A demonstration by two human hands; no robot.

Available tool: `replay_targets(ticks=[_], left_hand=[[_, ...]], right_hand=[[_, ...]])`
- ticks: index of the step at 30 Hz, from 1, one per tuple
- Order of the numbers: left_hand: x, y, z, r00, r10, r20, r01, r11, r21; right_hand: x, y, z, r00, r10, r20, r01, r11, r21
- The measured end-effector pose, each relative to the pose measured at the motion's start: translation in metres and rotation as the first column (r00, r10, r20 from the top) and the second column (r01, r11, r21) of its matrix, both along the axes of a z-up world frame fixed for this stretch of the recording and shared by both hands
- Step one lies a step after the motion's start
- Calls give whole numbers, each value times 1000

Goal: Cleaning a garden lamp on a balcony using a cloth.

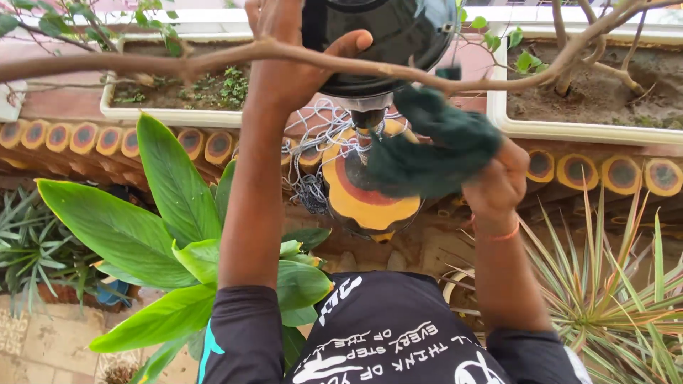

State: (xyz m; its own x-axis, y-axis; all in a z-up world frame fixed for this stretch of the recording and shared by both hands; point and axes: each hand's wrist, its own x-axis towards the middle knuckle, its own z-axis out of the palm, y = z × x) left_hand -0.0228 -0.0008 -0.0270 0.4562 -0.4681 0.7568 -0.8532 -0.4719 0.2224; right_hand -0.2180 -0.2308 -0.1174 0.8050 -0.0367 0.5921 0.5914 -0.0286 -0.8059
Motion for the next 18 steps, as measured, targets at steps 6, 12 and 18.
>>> replay_targets(ticks=[6,12,18], left_hand=[[-91,9,-86,969,149,-197,-234,805,-546],[-129,8,-232,497,-350,-794,-111,882,-458],[-132,-4,-336,190,-738,-648,-35,654,-755]], right_hand=[[-11,33,-57,962,191,-196,-108,923,369],[13,82,-48,926,-139,-351,-4,925,-379],[40,112,-20,965,-259,30,68,139,-988]])
